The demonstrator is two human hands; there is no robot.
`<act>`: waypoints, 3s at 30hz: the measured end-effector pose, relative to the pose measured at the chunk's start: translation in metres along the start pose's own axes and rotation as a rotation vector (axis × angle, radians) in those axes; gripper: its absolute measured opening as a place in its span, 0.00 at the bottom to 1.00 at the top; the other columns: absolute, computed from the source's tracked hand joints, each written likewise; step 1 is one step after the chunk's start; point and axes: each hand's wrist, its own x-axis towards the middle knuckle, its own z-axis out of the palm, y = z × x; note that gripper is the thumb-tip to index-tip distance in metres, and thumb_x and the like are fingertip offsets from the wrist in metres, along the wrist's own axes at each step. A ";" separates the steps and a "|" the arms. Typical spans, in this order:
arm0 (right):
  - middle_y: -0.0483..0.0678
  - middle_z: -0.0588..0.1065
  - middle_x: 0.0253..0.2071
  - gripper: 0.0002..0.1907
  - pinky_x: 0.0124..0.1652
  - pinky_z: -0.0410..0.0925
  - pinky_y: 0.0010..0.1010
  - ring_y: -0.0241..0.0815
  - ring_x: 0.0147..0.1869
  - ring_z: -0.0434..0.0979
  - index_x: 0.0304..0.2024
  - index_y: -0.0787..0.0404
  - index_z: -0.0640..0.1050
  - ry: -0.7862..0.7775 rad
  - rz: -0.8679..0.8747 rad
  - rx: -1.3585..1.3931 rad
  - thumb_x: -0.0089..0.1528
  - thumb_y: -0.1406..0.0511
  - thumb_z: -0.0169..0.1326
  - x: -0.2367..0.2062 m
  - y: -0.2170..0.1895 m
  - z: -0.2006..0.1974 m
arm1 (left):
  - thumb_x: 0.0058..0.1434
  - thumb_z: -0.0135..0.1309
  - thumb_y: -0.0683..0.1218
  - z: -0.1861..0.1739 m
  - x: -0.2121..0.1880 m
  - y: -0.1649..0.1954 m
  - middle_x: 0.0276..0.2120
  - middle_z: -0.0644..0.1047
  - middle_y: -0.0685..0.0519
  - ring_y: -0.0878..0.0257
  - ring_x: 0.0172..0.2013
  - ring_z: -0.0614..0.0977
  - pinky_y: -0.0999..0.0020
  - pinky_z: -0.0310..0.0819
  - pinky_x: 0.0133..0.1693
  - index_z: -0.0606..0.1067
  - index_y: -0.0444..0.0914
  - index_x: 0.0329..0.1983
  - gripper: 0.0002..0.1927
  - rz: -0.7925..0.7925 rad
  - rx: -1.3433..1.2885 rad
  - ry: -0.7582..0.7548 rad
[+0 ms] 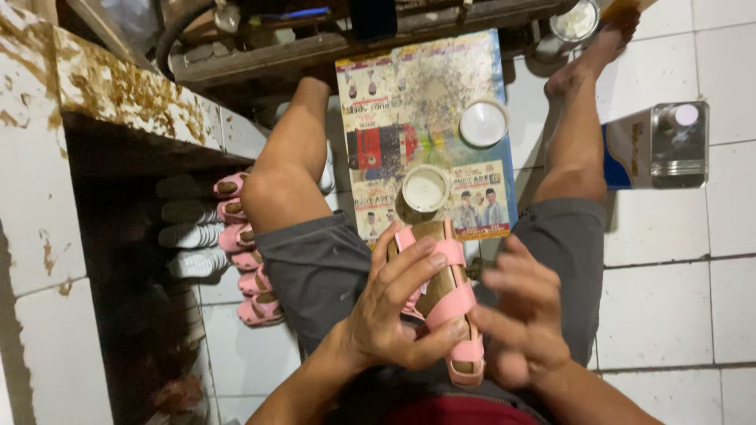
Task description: The person sits on the floor and presses and rubs the pink straps of a child's sandal against the sole, working the straps one at a time and turning the sandal over to press the underside. Finished sandals are lined up on the floor beside them.
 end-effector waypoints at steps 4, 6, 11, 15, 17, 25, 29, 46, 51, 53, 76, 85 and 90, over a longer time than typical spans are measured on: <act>0.58 0.73 0.58 0.34 0.72 0.62 0.52 0.53 0.69 0.70 0.49 0.63 0.82 0.025 0.125 0.066 0.74 0.43 0.35 0.001 0.003 0.002 | 0.64 0.66 0.48 0.003 -0.002 0.002 0.62 0.68 0.41 0.40 0.63 0.75 0.23 0.61 0.66 0.72 0.52 0.57 0.20 -0.002 -0.040 -0.003; 0.59 0.72 0.61 0.35 0.71 0.61 0.51 0.56 0.72 0.68 0.51 0.63 0.81 -0.019 0.144 0.113 0.75 0.43 0.33 -0.001 0.006 0.005 | 0.63 0.66 0.48 0.004 -0.003 0.003 0.62 0.68 0.41 0.40 0.63 0.75 0.22 0.60 0.67 0.73 0.52 0.56 0.20 -0.017 -0.072 -0.005; 0.61 0.65 0.72 0.32 0.78 0.52 0.49 0.58 0.80 0.59 0.58 0.56 0.79 0.033 0.078 0.408 0.75 0.43 0.33 -0.007 0.004 0.012 | 0.63 0.67 0.46 0.005 -0.006 0.000 0.62 0.68 0.39 0.38 0.63 0.75 0.25 0.61 0.66 0.73 0.51 0.56 0.21 -0.066 -0.077 -0.001; 0.66 0.63 0.67 0.30 0.78 0.54 0.56 0.64 0.80 0.57 0.55 0.62 0.78 -0.032 0.231 0.204 0.77 0.47 0.35 -0.008 0.004 0.008 | 0.63 0.67 0.44 0.006 -0.005 -0.003 0.63 0.68 0.39 0.38 0.64 0.74 0.24 0.60 0.68 0.72 0.50 0.57 0.22 -0.077 -0.064 0.000; 0.67 0.62 0.69 0.31 0.77 0.53 0.55 0.64 0.81 0.56 0.52 0.61 0.78 -0.063 0.158 0.303 0.76 0.46 0.34 -0.007 0.008 0.007 | 0.63 0.67 0.44 0.006 -0.004 -0.003 0.62 0.68 0.39 0.38 0.64 0.74 0.24 0.60 0.68 0.71 0.49 0.57 0.23 -0.074 -0.043 -0.006; 0.70 0.66 0.65 0.37 0.76 0.55 0.54 0.64 0.78 0.60 0.51 0.63 0.80 -0.009 0.190 0.333 0.75 0.42 0.30 -0.012 0.019 0.011 | 0.64 0.68 0.43 0.009 0.001 -0.007 0.66 0.66 0.40 0.38 0.67 0.72 0.27 0.60 0.70 0.70 0.48 0.60 0.25 -0.105 -0.023 -0.033; 0.61 0.74 0.58 0.31 0.75 0.58 0.49 0.57 0.74 0.67 0.49 0.59 0.83 0.025 0.126 0.379 0.75 0.47 0.34 -0.008 0.019 -0.001 | 0.59 0.70 0.41 0.008 -0.004 -0.014 0.66 0.65 0.40 0.37 0.68 0.71 0.29 0.59 0.71 0.69 0.49 0.61 0.30 -0.157 -0.015 -0.052; 0.64 0.65 0.69 0.25 0.69 0.60 0.53 0.63 0.74 0.62 0.56 0.61 0.79 -0.733 -0.076 -0.507 0.60 0.56 0.65 0.006 0.163 0.021 | 0.61 0.70 0.47 -0.014 -0.043 -0.020 0.64 0.68 0.42 0.43 0.66 0.72 0.31 0.61 0.69 0.63 0.37 0.64 0.35 -0.287 0.024 0.150; 0.56 0.72 0.67 0.16 0.73 0.61 0.47 0.55 0.78 0.67 0.48 0.57 0.82 -0.503 0.462 -0.083 0.73 0.56 0.47 0.010 0.081 0.007 | 0.59 0.67 0.45 -0.013 -0.035 -0.022 0.60 0.72 0.40 0.43 0.63 0.75 0.32 0.66 0.66 0.71 0.41 0.57 0.24 -0.247 0.096 0.122; 0.61 0.65 0.72 0.28 0.74 0.58 0.49 0.59 0.80 0.60 0.60 0.60 0.76 -0.274 0.440 0.147 0.77 0.48 0.37 -0.002 0.033 0.009 | 0.65 0.66 0.43 -0.007 -0.028 -0.022 0.62 0.72 0.41 0.44 0.64 0.76 0.32 0.66 0.69 0.71 0.40 0.58 0.21 -0.205 0.085 0.156; 0.64 0.59 0.74 0.27 0.76 0.56 0.53 0.64 0.80 0.59 0.65 0.59 0.72 -0.078 0.336 0.383 0.77 0.48 0.35 -0.011 0.015 0.020 | 0.56 0.71 0.39 -0.007 0.022 0.006 0.61 0.75 0.41 0.44 0.63 0.79 0.45 0.73 0.67 0.72 0.36 0.63 0.32 -0.274 0.025 -0.006; 0.64 0.58 0.75 0.31 0.76 0.51 0.51 0.62 0.81 0.57 0.64 0.58 0.73 -0.036 0.135 0.311 0.76 0.45 0.32 -0.017 0.027 0.015 | 0.53 0.73 0.43 -0.008 0.037 0.010 0.59 0.78 0.42 0.46 0.63 0.81 0.53 0.76 0.66 0.72 0.32 0.63 0.35 -0.420 -0.147 -0.016; 0.62 0.64 0.68 0.33 0.72 0.60 0.51 0.61 0.79 0.60 0.59 0.60 0.77 -0.041 0.177 0.167 0.77 0.45 0.30 -0.017 0.030 0.009 | 0.49 0.73 0.43 -0.010 0.038 0.010 0.59 0.78 0.40 0.46 0.61 0.81 0.55 0.77 0.63 0.72 0.32 0.63 0.38 -0.472 -0.185 -0.058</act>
